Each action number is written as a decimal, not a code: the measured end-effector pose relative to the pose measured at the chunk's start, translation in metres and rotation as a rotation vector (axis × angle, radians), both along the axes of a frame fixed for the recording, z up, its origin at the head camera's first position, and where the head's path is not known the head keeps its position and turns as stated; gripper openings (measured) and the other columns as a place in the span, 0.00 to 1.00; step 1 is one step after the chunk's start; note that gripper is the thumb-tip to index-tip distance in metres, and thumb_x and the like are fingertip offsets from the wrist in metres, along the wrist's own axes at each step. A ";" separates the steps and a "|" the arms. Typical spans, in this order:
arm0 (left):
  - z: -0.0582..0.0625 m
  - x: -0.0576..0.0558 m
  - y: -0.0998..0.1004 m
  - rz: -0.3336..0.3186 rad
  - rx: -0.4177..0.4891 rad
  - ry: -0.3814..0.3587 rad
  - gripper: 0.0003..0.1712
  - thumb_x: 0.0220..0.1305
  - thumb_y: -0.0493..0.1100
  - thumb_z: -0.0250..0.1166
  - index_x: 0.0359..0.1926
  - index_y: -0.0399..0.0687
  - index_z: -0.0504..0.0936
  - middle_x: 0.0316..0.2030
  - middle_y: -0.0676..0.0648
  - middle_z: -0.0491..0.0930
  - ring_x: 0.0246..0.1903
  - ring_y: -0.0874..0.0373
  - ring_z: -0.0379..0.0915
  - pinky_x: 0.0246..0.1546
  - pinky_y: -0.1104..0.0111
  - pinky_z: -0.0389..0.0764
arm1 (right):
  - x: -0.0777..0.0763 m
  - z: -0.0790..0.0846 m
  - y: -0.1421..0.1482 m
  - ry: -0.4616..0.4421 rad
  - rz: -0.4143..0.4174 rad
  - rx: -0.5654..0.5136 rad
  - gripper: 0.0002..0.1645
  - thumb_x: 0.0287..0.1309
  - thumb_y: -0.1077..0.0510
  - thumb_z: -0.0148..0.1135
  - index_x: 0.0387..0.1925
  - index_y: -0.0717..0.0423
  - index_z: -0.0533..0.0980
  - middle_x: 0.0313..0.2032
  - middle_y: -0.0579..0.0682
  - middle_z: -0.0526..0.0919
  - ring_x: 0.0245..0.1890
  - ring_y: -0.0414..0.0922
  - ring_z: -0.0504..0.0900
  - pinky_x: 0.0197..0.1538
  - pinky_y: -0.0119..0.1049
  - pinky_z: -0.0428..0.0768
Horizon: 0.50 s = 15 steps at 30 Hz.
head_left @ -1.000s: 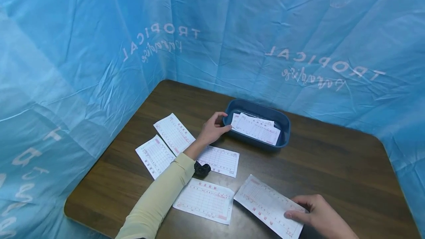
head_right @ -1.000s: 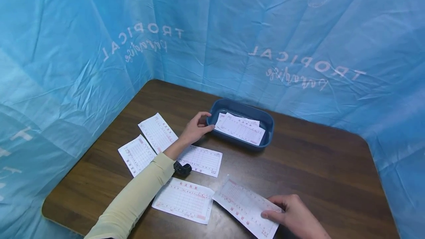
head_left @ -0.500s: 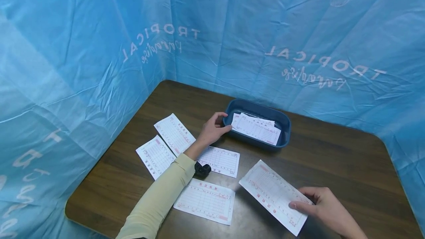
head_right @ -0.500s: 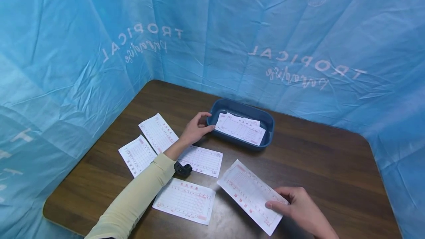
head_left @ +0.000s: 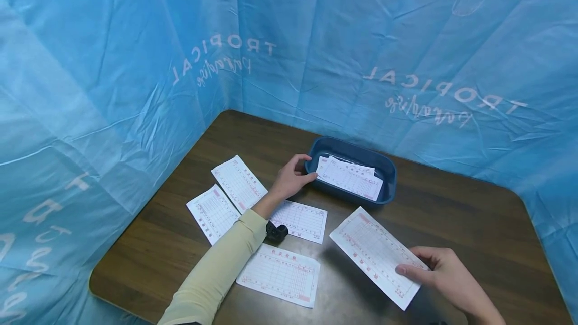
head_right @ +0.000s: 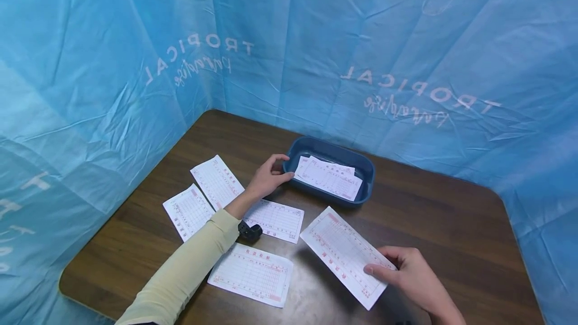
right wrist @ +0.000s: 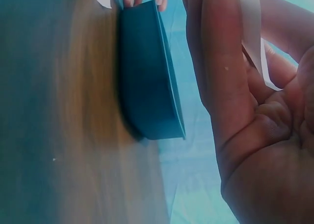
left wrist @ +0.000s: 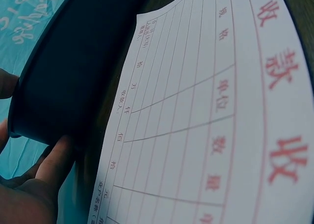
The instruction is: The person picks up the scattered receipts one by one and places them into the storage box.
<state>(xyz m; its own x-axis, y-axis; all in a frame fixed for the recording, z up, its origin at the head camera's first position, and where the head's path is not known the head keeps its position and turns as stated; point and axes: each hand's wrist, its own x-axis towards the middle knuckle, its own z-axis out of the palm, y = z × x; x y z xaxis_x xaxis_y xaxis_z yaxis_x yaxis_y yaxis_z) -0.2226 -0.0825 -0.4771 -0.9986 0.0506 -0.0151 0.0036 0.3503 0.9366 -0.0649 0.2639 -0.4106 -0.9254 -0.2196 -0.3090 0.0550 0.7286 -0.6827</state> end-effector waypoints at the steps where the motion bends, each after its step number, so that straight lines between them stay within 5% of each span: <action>1: 0.000 0.000 0.000 0.001 -0.001 0.001 0.26 0.61 0.54 0.67 0.59 0.66 0.70 0.57 0.48 0.72 0.52 0.49 0.72 0.49 0.56 0.75 | -0.001 0.001 0.000 0.002 0.002 -0.009 0.26 0.52 0.45 0.71 0.46 0.60 0.81 0.30 0.47 0.83 0.26 0.43 0.80 0.28 0.33 0.73; 8: -0.001 -0.001 0.001 0.003 -0.001 -0.004 0.26 0.61 0.54 0.67 0.59 0.66 0.70 0.57 0.48 0.72 0.52 0.49 0.72 0.49 0.56 0.75 | -0.007 0.007 -0.002 0.018 -0.016 -0.020 0.26 0.52 0.45 0.71 0.45 0.60 0.81 0.31 0.47 0.83 0.25 0.43 0.80 0.27 0.33 0.73; 15: -0.002 -0.001 0.001 0.006 0.004 0.011 0.27 0.60 0.55 0.67 0.59 0.67 0.70 0.57 0.48 0.72 0.51 0.50 0.72 0.49 0.56 0.75 | -0.014 0.012 -0.001 0.088 0.061 -0.078 0.21 0.53 0.47 0.71 0.42 0.58 0.82 0.28 0.46 0.84 0.22 0.45 0.81 0.23 0.33 0.73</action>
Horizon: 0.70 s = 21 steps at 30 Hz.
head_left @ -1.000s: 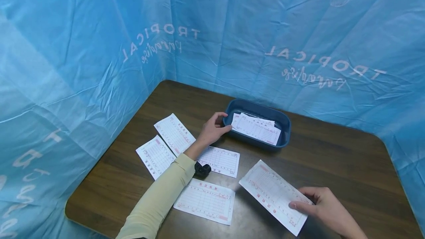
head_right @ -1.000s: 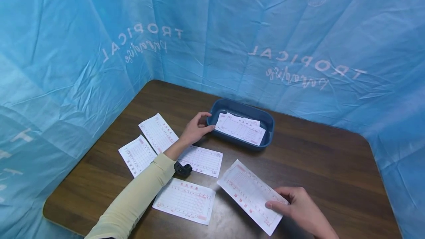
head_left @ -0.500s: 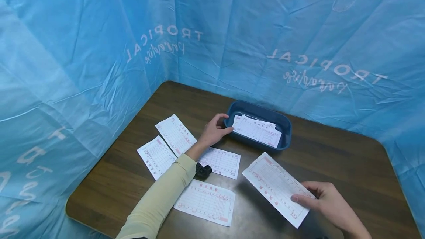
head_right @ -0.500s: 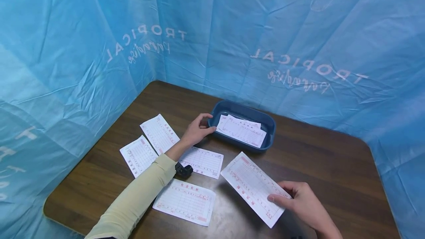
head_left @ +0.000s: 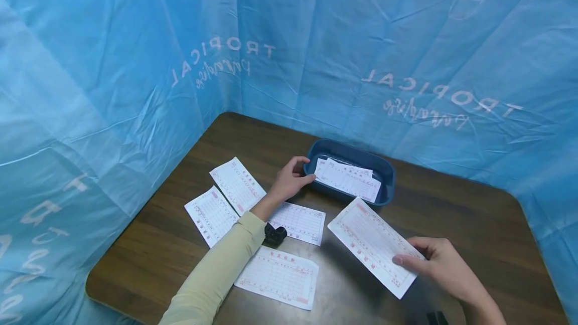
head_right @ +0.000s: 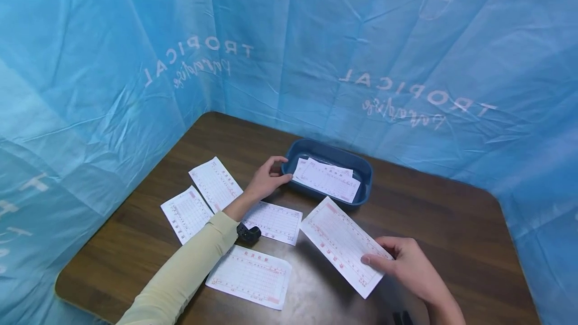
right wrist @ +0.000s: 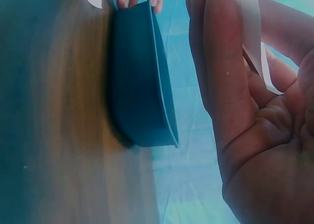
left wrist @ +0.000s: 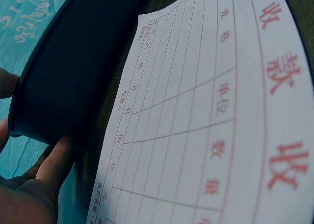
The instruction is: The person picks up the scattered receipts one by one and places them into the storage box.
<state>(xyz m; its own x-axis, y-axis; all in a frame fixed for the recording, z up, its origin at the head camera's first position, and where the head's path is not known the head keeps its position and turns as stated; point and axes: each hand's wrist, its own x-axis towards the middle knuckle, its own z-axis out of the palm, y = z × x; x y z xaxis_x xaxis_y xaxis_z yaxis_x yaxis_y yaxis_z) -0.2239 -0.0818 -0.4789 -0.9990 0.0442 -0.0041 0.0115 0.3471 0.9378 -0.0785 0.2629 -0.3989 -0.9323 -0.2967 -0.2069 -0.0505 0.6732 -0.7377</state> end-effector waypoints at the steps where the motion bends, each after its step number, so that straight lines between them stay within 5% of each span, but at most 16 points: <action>1: 0.000 0.000 0.000 0.001 -0.001 0.000 0.27 0.60 0.55 0.67 0.59 0.67 0.70 0.57 0.48 0.72 0.51 0.50 0.72 0.49 0.56 0.75 | -0.002 0.001 0.000 0.002 0.004 -0.006 0.21 0.53 0.47 0.71 0.42 0.58 0.82 0.28 0.46 0.84 0.22 0.45 0.81 0.23 0.33 0.73; 13: -0.001 0.001 -0.001 -0.007 0.001 -0.006 0.27 0.60 0.55 0.67 0.59 0.67 0.70 0.57 0.47 0.73 0.52 0.49 0.72 0.48 0.55 0.75 | -0.016 0.011 -0.002 -0.031 -0.019 -0.003 0.25 0.51 0.48 0.72 0.45 0.61 0.81 0.31 0.49 0.85 0.25 0.47 0.83 0.26 0.35 0.76; 21: 0.000 0.000 -0.002 -0.007 0.010 -0.002 0.27 0.59 0.56 0.68 0.59 0.67 0.70 0.56 0.48 0.73 0.51 0.50 0.72 0.48 0.56 0.75 | -0.027 0.017 -0.003 0.025 -0.013 0.006 0.23 0.51 0.47 0.72 0.43 0.60 0.82 0.28 0.47 0.85 0.23 0.46 0.82 0.24 0.37 0.76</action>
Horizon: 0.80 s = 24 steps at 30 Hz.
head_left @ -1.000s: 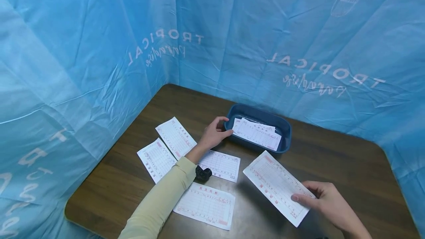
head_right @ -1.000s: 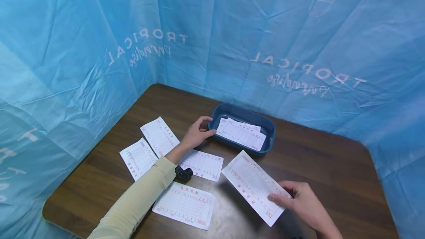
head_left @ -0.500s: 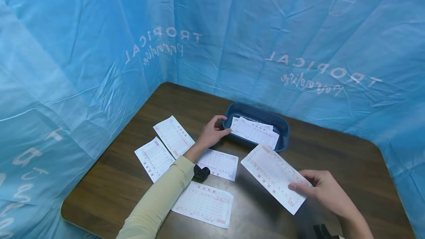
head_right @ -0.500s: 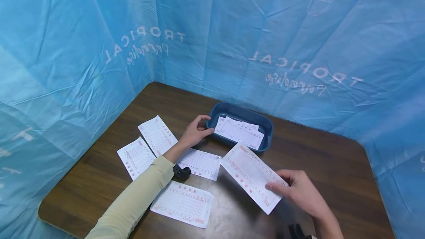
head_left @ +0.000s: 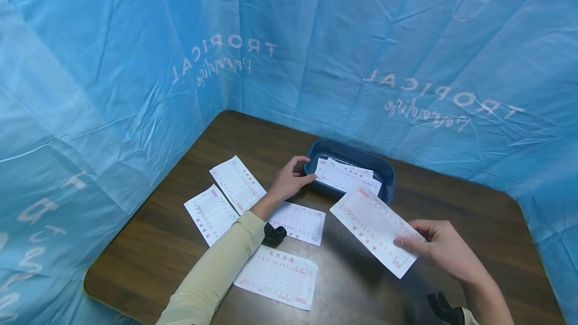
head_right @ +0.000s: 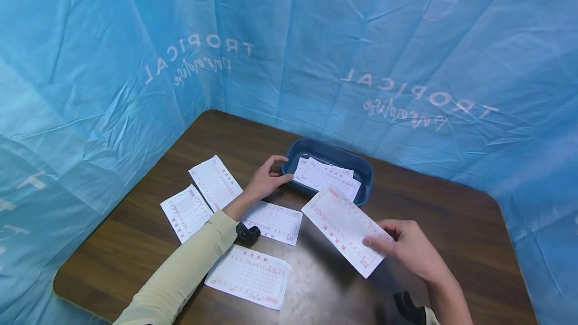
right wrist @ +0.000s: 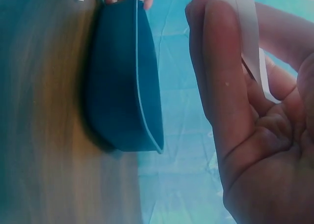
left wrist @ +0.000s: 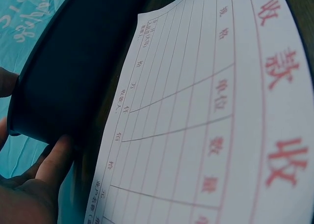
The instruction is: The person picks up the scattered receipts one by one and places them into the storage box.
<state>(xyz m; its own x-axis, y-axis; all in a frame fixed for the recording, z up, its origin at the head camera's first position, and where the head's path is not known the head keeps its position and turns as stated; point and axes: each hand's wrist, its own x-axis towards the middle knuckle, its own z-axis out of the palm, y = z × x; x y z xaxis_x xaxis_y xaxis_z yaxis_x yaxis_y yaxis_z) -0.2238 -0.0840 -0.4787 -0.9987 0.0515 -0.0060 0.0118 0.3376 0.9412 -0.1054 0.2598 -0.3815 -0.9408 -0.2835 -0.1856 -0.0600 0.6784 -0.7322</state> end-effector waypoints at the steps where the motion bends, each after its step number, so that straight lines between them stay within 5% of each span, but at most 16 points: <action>1: 0.000 0.000 0.000 -0.001 0.002 0.003 0.28 0.59 0.56 0.68 0.59 0.67 0.71 0.56 0.48 0.73 0.50 0.50 0.73 0.48 0.56 0.75 | -0.001 0.001 0.000 0.008 -0.009 0.000 0.23 0.51 0.47 0.72 0.42 0.60 0.82 0.27 0.47 0.85 0.22 0.46 0.82 0.24 0.37 0.76; 24: 0.002 0.000 -0.001 -0.014 0.007 -0.021 0.27 0.59 0.56 0.67 0.59 0.67 0.70 0.58 0.48 0.72 0.52 0.50 0.72 0.48 0.56 0.76 | -0.039 0.013 -0.001 0.094 -0.038 -0.006 0.27 0.53 0.44 0.70 0.44 0.62 0.81 0.30 0.52 0.85 0.24 0.48 0.82 0.23 0.37 0.73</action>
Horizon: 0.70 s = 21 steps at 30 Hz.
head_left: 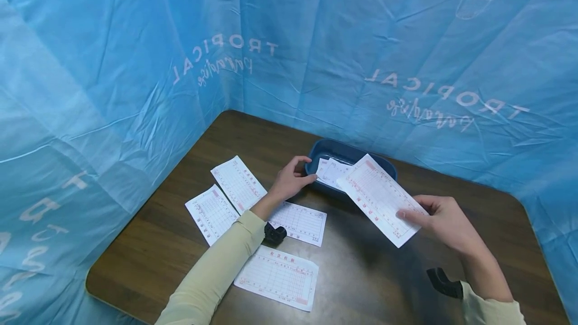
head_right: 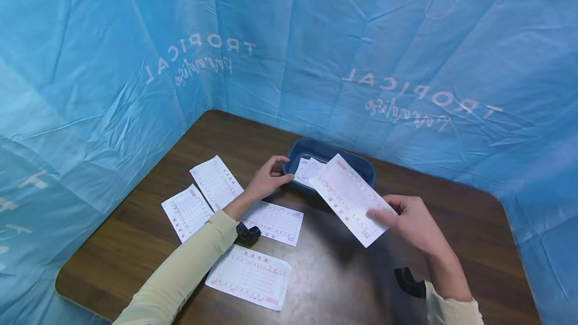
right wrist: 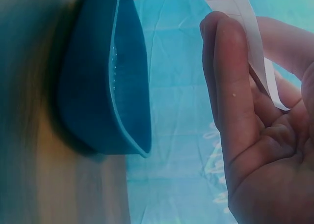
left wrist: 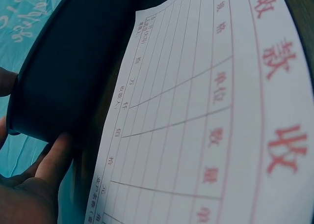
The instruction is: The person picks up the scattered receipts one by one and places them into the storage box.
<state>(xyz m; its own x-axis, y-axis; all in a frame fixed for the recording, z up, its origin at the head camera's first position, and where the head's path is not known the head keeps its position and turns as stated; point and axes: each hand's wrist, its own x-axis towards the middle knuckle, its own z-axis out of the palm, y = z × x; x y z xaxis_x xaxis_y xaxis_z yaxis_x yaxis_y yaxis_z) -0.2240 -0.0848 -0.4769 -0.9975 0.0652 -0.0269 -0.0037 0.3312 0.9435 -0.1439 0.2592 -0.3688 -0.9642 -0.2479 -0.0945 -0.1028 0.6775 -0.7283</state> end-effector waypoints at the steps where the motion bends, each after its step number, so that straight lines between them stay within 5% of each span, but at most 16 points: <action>1: 0.000 0.000 0.000 0.001 0.001 -0.002 0.27 0.59 0.56 0.67 0.59 0.67 0.70 0.58 0.48 0.72 0.52 0.50 0.72 0.48 0.56 0.76 | -0.001 -0.001 0.000 0.005 -0.003 -0.001 0.27 0.53 0.44 0.70 0.44 0.61 0.81 0.30 0.52 0.85 0.24 0.48 0.82 0.24 0.37 0.73; 21: -0.002 -0.001 0.001 0.021 -0.016 0.015 0.28 0.58 0.56 0.69 0.58 0.68 0.71 0.57 0.49 0.73 0.52 0.52 0.72 0.46 0.56 0.76 | -0.026 -0.024 -0.001 -0.017 -0.054 -0.043 0.31 0.55 0.44 0.69 0.49 0.66 0.78 0.35 0.56 0.84 0.28 0.48 0.82 0.30 0.38 0.77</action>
